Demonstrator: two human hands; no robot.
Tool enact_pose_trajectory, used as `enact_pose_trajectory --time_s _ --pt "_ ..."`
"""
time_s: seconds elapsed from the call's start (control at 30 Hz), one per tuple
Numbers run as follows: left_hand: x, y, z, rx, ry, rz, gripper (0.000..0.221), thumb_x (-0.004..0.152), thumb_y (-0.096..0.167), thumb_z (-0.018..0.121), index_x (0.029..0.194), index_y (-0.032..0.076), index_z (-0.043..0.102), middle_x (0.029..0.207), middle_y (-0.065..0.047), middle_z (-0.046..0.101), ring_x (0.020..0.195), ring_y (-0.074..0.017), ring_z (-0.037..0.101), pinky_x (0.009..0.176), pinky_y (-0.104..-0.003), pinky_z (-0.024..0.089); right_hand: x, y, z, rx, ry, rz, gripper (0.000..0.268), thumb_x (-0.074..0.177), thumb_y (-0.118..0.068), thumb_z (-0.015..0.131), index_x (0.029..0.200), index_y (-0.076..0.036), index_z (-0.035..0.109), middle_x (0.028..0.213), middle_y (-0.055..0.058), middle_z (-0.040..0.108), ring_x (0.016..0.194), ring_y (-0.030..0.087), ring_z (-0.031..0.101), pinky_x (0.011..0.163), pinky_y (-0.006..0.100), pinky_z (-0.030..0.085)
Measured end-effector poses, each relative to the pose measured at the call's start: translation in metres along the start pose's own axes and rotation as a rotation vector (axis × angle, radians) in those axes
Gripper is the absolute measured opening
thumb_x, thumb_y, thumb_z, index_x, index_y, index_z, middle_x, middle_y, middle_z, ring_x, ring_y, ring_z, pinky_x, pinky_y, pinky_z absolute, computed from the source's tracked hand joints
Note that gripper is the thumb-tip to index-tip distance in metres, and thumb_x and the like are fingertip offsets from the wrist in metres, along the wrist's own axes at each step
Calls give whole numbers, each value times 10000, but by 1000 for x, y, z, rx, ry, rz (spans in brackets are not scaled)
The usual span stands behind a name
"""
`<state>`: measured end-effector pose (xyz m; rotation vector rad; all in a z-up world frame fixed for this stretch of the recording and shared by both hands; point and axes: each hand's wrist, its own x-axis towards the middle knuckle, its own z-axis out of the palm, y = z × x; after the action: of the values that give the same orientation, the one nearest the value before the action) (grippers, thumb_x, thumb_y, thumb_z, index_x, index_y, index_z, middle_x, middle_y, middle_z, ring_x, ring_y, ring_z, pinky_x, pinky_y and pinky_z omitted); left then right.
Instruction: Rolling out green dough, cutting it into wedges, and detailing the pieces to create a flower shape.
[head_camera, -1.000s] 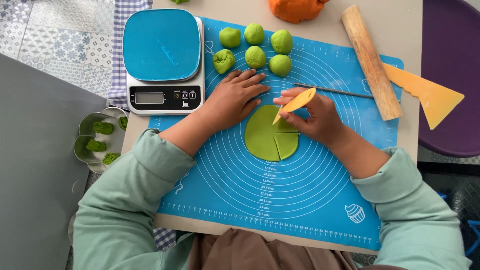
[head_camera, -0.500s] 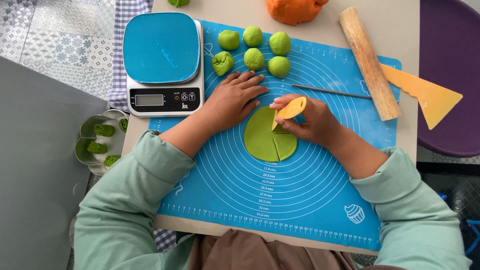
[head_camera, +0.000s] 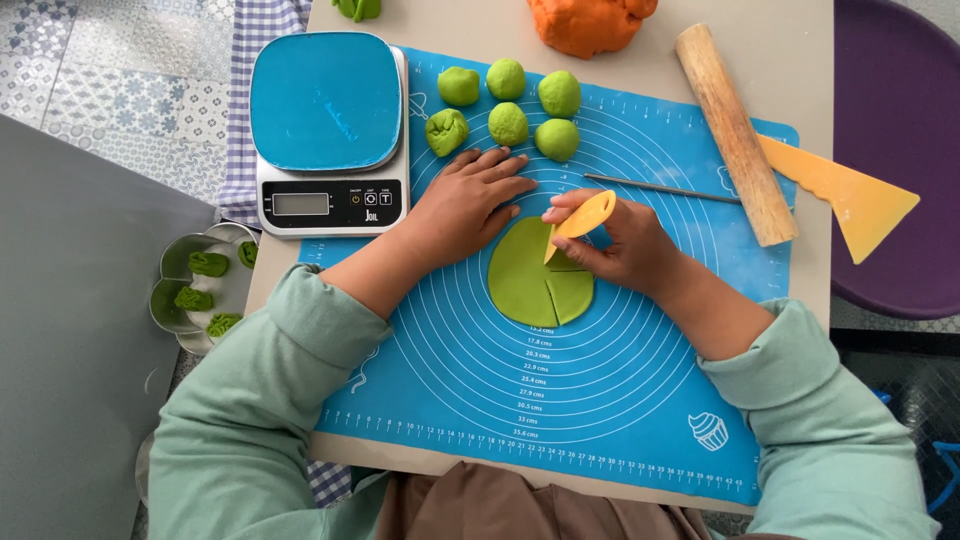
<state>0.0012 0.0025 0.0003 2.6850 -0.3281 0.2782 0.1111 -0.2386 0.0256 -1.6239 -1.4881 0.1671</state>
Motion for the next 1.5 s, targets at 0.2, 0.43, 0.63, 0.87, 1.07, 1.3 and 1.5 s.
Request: enact_pose_trajectory --time_s 0.2,0.43,0.63,0.87,1.07,1.3,1.5 --pt "0 -1 0 -7 -7 -1 324 1055 226 585 1369 168 640 1500 -134 578 1462 -358 445 1198 -564 302 -2 0 1 -9 0 -5 342 915 -81 799 1193 -21 609 1176 192 742 1071 398 737 914 506 609" --pt "0 -1 1 -13 0 6 329 1063 246 563 1378 178 627 1506 -128 570 1461 -362 446 1199 -574 306 1 -5 2 -19 43 11 331 898 -106 822 1185 -33 672 1104 116 777 1050 341 755 895 453 621" --pt "0 -1 0 -16 -11 -6 327 1065 255 560 1374 180 634 1507 -126 570 1464 -358 442 1200 -566 305 0 -2 1 -14 0 18 240 888 -61 816 1097 -38 699 1054 132 779 993 348 767 858 473 624" --pt "0 0 -1 -22 -20 -11 330 1060 250 561 1372 173 637 1509 -123 569 1463 -355 444 1196 -566 311 3 -4 1 -19 -26 61 232 895 -79 815 1093 -50 697 1052 151 770 996 371 757 862 477 617" --pt "1 0 0 -21 -32 -19 338 1065 262 552 1382 181 635 1513 -117 567 1471 -345 437 1206 -553 295 11 8 -4 -30 24 50 215 927 -91 805 1105 -56 691 1065 151 762 1020 367 750 867 478 608" --pt "1 -1 0 -43 -18 -17 338 1055 254 564 1373 172 646 1500 -124 581 1471 -348 440 1204 -555 294 14 19 -7 -74 125 110 239 945 -81 795 1150 -66 674 1108 129 760 1065 344 749 898 441 612" --pt "-1 2 0 -90 74 8 324 1046 223 581 1350 148 665 1427 -145 632 1404 -364 513 1170 -567 336 18 25 -12 -207 287 -35 351 940 -107 819 1243 -35 656 1168 132 722 1099 337 726 904 431 606"
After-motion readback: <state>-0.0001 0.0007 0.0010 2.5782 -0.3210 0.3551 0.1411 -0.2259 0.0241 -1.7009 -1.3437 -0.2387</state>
